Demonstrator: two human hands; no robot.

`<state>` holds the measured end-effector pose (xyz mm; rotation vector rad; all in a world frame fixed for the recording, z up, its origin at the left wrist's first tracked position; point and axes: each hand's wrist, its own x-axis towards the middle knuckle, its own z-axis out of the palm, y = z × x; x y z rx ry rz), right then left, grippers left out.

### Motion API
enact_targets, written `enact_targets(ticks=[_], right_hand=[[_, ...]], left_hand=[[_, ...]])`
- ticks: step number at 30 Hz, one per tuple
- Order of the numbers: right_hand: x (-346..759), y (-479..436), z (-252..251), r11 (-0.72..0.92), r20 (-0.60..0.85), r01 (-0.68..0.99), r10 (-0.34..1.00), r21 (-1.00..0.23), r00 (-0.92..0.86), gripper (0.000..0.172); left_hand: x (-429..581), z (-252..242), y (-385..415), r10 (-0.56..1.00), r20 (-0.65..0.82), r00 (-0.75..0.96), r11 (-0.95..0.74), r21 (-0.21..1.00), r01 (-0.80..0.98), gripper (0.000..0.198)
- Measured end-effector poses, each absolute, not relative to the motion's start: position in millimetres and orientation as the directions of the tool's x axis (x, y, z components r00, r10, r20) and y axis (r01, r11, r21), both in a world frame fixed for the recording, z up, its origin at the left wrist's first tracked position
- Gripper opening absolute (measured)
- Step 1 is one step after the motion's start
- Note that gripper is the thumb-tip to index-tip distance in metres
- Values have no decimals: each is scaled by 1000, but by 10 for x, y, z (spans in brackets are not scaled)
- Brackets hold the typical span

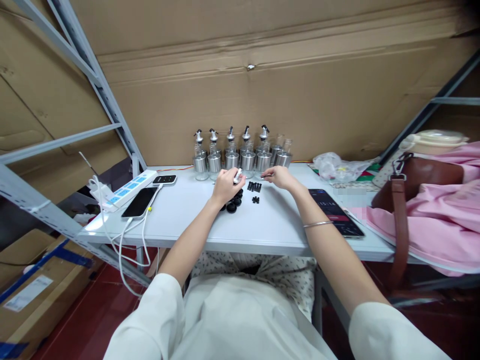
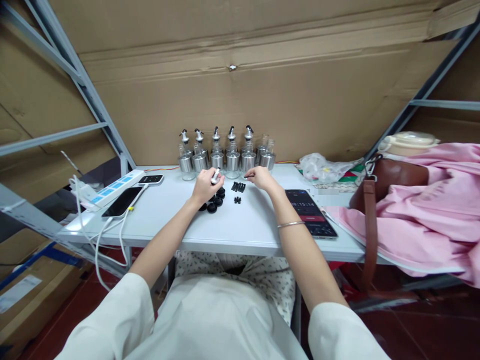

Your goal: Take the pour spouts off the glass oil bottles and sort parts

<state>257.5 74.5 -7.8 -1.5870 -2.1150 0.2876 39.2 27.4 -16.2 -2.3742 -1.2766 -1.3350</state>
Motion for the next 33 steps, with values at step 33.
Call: enact_targets(ticks=[33], right_hand=[[2470,784,-293,315,196,914,942,-254,-270,26]], left_hand=[[390,-161,271,606,746,274,-636,249,730,16]])
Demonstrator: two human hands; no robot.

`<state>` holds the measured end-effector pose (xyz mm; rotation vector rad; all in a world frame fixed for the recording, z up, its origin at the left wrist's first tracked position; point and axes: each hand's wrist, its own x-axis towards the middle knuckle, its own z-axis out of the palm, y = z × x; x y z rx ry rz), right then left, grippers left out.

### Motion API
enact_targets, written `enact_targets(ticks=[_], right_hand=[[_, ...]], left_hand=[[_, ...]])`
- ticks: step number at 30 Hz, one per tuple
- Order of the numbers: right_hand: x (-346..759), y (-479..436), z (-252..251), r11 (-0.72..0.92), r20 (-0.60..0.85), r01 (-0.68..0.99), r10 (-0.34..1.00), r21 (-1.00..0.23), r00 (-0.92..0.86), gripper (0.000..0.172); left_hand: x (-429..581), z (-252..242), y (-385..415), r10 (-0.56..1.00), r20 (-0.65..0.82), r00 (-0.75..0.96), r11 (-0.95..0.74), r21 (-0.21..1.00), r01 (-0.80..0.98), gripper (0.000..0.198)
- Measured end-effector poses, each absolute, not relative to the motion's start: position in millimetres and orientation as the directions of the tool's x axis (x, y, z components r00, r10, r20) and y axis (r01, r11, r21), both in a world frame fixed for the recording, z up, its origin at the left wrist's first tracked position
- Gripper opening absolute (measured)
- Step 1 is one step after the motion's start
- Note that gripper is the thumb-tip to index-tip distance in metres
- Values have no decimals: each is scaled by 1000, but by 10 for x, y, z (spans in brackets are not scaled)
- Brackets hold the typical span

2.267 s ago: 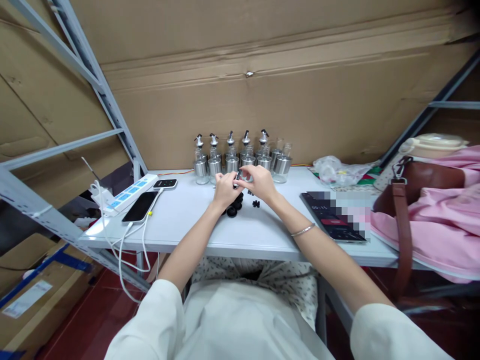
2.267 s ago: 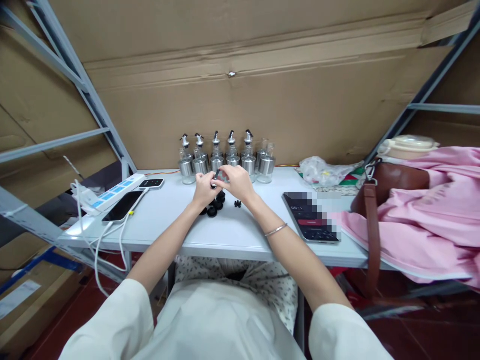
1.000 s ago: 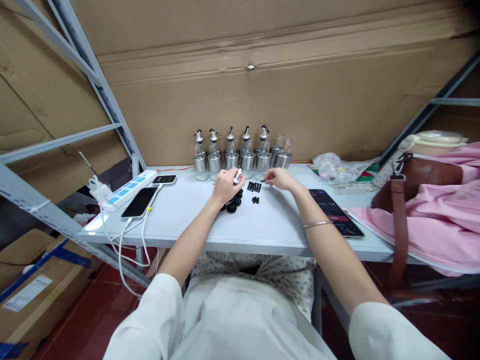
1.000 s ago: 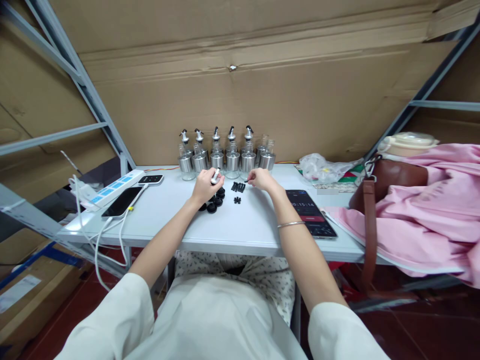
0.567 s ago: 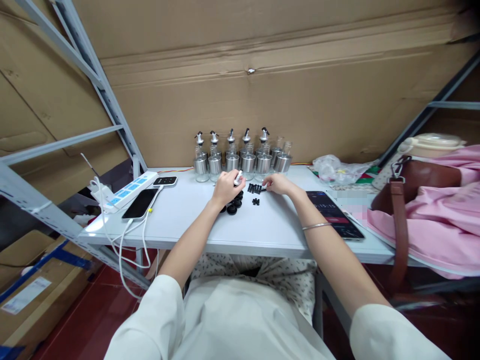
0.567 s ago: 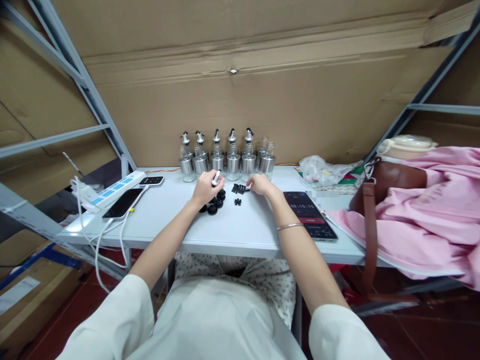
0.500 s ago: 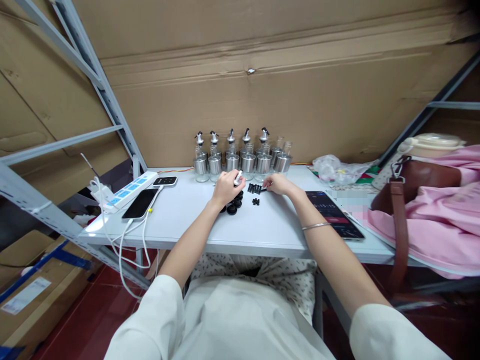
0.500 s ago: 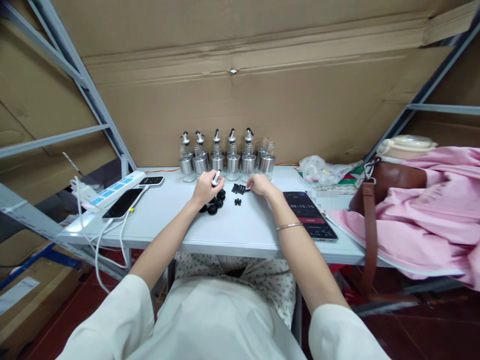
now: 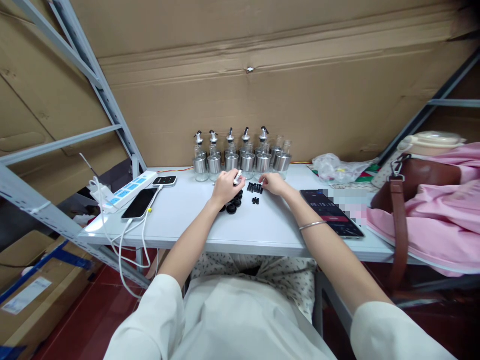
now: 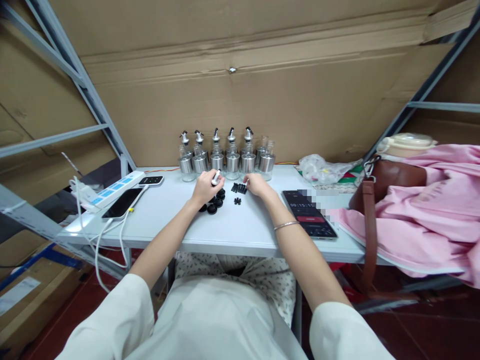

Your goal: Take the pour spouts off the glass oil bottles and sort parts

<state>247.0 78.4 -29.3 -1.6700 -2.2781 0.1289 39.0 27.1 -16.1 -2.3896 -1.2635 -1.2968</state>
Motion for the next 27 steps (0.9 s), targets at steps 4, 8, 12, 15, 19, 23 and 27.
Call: enact_targets(ticks=[4,8,12,15,19,23,27], right_hand=[[2439,790,-298,289,194,928,950,-234,-246,20],[2417,815,-299,301,165,919,950,-253,-266,18],[2391,851,-317,312,141,914,949,-261,-284,19],[2391,864,-325,329,141,906,943,-268,-301,19],[2380,863,-328,347,148,896,937,-277,-317,19],[2327,862,-326,387,198,877,919,-283,-341,20],[2297,858,-319,406,181,871,912,-276,-368,17]], left_hand=[[388,-167,278,601,751,274,-642,249,725,16],[388,-160,271,590,757,280,-648,238,723,16],[392,-156,265,585,759,286,-644,221,732,17],[392,-162,269,585,759,287,-639,213,739,18],[391,-161,271,590,752,295,-640,212,738,17],[392,-147,257,603,739,299,-634,217,742,17],[390,-134,239,615,727,305,-631,222,743,17]])
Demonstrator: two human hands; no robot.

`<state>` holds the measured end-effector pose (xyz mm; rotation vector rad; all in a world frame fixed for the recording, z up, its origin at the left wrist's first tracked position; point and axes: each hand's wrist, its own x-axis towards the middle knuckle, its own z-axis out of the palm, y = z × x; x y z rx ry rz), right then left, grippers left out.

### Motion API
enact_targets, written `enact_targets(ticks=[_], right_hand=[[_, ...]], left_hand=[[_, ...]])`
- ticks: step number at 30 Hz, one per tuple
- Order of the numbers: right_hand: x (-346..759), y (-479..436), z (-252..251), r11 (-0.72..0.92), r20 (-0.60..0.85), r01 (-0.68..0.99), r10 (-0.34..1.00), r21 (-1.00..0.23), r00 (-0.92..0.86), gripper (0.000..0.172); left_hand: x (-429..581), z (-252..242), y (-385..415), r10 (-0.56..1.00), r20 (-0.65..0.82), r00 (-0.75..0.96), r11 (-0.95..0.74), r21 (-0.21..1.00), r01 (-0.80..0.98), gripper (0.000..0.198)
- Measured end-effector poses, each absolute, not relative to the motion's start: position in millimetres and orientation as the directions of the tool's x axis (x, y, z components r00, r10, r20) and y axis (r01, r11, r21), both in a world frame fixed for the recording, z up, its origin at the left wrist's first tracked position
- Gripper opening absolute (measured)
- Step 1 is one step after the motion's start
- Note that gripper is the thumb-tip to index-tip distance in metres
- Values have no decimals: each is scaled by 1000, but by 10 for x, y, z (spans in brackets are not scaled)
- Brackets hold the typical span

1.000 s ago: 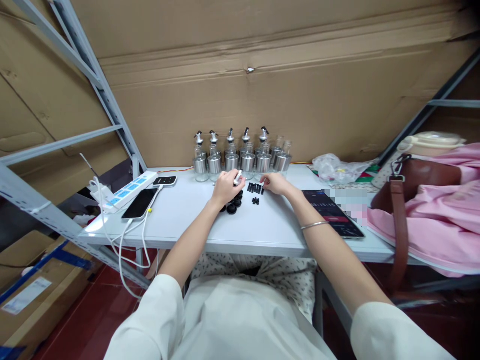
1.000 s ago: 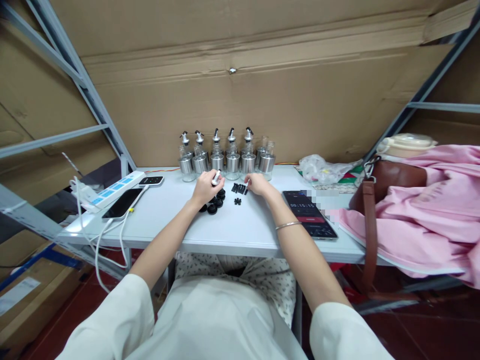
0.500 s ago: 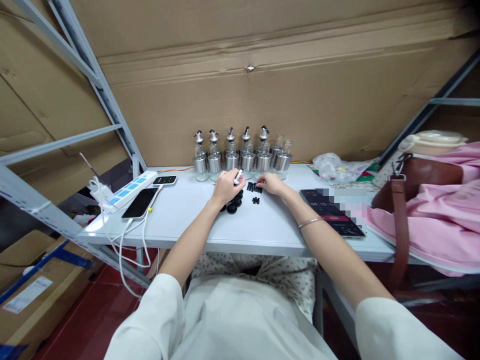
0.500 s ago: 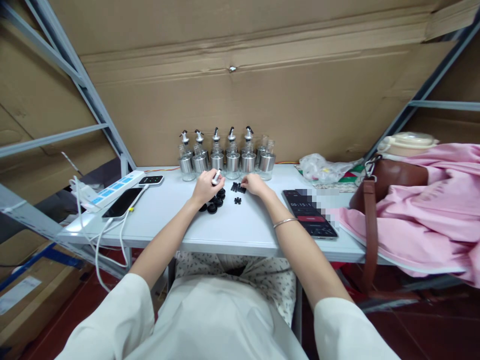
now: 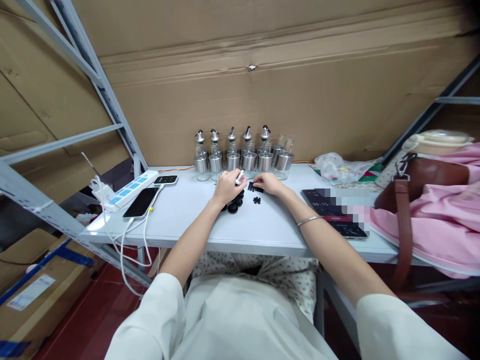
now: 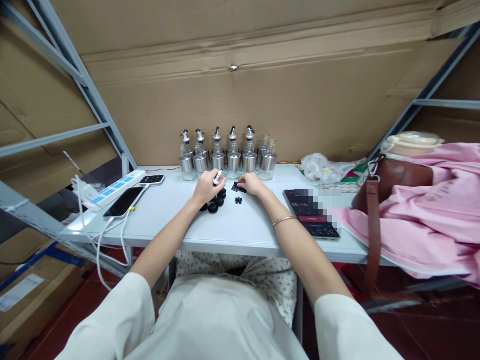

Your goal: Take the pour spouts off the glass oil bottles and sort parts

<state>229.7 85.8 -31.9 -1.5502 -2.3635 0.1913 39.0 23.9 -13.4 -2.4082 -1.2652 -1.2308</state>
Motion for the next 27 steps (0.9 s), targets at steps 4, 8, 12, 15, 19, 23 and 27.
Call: enact_targets(ticks=[4,8,12,15,19,23,27], right_hand=[[2302,846,-309,397,182,879,916,-265,-358,15],[2290,841,-307,394,182,881,917,-262,-356,15],[2279,851,-307,384,184,886,920,-261,-345,15],[2305,860,-289,351,158,899,935,-263,-319,15],[2364,857,-252,304,125,914,952,-268,-280,19],[2376,845,-240,269,112,926,962,-264,-247,24],[2347,843,-254,269,136,929,961,-256,-240,23]], left_hand=[[391,-130,236,626,718,305,-629,233,742,16],[394,-136,244,633,712,304,-626,240,742,17],[393,-141,244,636,709,305,-623,238,745,18],[391,-144,244,636,708,307,-625,239,743,18],[390,-146,247,638,705,308,-625,241,742,18],[391,-143,244,638,706,306,-622,240,745,18],[392,-134,239,642,704,303,-618,242,748,17]])
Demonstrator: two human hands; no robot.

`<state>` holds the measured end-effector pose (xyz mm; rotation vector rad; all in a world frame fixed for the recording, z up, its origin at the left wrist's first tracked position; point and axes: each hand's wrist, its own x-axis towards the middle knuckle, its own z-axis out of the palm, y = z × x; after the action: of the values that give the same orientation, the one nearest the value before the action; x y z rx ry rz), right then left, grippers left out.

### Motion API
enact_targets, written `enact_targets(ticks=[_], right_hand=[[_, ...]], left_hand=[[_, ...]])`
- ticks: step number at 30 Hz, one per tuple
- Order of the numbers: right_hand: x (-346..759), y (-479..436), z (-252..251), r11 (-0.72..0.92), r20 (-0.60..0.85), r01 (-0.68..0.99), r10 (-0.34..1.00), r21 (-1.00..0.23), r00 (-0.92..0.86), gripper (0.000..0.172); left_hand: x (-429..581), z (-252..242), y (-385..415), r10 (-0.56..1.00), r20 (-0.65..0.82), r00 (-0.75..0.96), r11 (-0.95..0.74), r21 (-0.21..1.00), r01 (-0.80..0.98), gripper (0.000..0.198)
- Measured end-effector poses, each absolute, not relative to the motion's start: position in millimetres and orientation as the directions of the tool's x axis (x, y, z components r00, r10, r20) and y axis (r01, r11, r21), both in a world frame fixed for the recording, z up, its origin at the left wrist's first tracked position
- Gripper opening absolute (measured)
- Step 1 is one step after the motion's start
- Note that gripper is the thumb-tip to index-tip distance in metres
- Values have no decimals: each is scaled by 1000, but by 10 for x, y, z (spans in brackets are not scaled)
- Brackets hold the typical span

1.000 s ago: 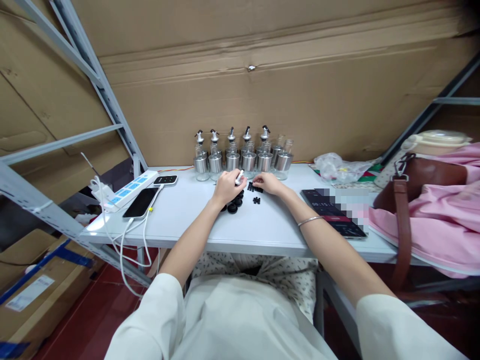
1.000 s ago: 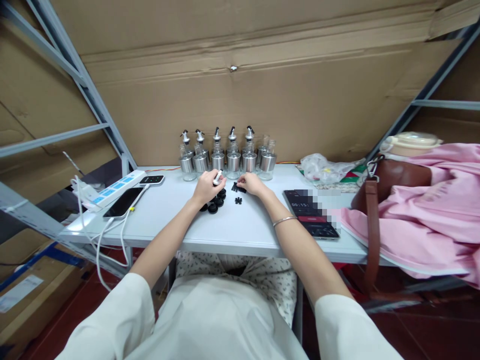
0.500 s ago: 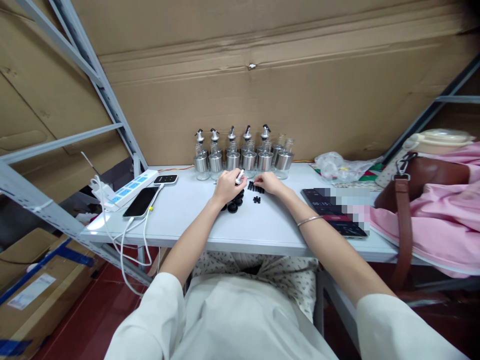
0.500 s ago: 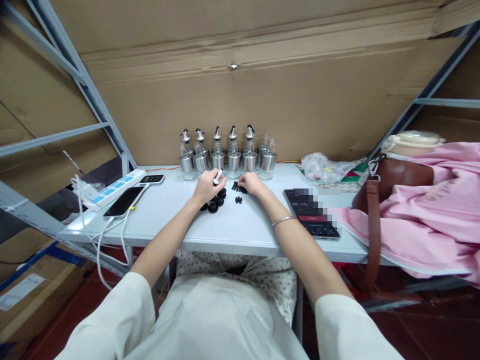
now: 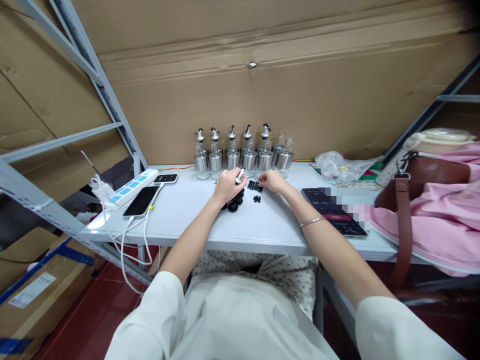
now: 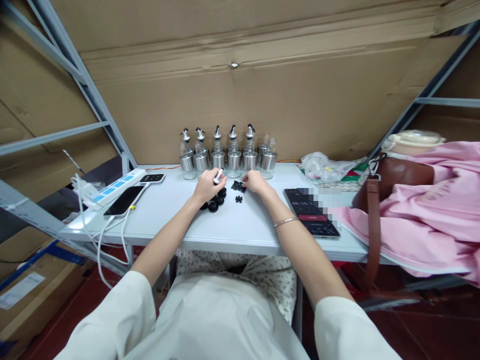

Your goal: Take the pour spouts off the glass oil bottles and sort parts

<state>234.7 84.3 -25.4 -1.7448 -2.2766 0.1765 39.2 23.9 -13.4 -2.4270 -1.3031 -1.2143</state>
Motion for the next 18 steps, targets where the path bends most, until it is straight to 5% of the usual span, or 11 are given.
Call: enact_targets(ticks=[18], right_hand=[[2329,830,-289,309,175,913,947,-266,-269,19]], left_hand=[[392,-148,249,648,694,316,-622,242,745,19]])
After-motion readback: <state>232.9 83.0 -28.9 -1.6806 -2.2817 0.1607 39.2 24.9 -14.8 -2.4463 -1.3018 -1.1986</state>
